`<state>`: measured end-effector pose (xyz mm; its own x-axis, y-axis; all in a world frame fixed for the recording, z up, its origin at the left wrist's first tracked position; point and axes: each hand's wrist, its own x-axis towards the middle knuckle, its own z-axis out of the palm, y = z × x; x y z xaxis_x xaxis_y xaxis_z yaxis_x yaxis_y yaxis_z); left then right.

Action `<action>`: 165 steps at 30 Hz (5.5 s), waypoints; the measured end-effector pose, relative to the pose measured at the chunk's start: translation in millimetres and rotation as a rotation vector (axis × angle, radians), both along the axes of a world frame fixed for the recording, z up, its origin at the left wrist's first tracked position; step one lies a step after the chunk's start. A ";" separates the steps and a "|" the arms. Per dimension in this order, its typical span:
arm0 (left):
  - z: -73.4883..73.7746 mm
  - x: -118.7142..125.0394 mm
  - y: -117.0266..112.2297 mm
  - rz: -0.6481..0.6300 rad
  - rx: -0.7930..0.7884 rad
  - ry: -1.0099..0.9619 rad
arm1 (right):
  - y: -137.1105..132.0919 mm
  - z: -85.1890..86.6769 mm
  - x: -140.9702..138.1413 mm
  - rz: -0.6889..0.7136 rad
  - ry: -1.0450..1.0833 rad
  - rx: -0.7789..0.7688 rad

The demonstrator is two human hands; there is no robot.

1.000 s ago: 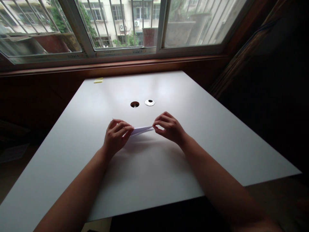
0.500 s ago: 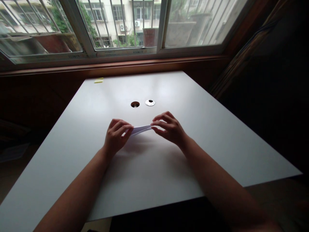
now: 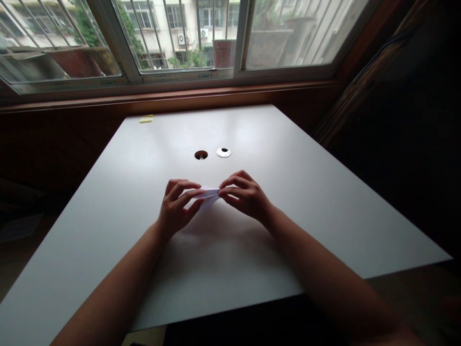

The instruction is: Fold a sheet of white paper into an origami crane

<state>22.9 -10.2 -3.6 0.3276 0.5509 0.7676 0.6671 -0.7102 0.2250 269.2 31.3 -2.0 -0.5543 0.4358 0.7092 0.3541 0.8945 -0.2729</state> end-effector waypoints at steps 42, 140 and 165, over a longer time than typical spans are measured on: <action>-3.2 -7.4 8.3 0.117 0.087 0.017 | 11.7 1.0 21.8 -0.191 -0.030 0.080; -8.6 12.7 6.5 -0.294 -1.286 -0.661 | 0.6 -13.2 -11.0 0.117 0.310 -1.358; -11.5 13.6 8.0 -0.338 -1.162 -0.760 | 4.5 -18.3 -14.6 0.201 0.424 -1.284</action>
<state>36.5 -2.2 -15.1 0.2886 0.9574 -0.0121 -0.0386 0.0242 0.9990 254.5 35.8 -20.3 -0.5290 0.8486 0.0001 -0.0682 -0.0424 -0.9968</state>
